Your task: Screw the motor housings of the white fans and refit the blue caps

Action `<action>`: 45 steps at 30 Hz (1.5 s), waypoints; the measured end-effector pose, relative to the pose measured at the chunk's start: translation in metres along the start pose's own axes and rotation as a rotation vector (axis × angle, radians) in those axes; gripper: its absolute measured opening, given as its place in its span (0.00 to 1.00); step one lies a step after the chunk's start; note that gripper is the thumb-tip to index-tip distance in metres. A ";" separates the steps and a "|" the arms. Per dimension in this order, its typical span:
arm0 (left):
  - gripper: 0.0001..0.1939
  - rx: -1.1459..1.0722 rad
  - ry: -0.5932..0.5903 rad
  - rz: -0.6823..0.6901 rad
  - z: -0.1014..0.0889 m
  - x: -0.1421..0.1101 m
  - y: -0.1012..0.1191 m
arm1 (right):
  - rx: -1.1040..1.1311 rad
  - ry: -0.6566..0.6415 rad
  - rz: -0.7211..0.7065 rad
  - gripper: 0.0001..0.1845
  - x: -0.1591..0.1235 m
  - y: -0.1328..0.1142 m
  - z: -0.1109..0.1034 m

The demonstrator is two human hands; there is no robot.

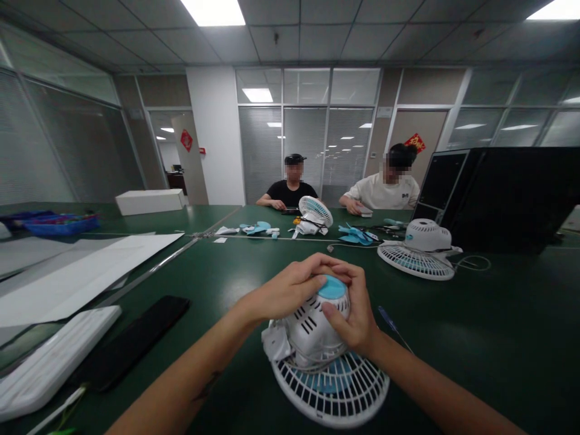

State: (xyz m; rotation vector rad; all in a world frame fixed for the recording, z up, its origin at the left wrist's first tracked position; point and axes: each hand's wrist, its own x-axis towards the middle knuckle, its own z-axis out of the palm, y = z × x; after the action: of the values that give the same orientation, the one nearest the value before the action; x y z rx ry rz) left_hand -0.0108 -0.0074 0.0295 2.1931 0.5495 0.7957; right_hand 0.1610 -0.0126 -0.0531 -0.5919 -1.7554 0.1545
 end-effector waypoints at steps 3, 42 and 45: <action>0.13 -0.034 0.072 -0.004 0.007 0.002 -0.003 | -0.014 0.015 0.025 0.23 0.000 0.001 0.002; 0.25 -0.084 0.143 -0.084 -0.008 0.002 -0.009 | 0.043 -0.006 0.113 0.35 0.007 -0.008 0.005; 0.23 -0.156 0.059 -0.044 -0.012 0.002 -0.014 | 0.043 -0.005 0.108 0.34 0.007 -0.008 0.004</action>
State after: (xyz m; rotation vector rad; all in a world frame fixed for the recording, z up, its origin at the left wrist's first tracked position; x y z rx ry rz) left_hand -0.0192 0.0082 0.0260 2.0144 0.5447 0.8529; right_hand 0.1534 -0.0154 -0.0452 -0.6550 -1.7217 0.2686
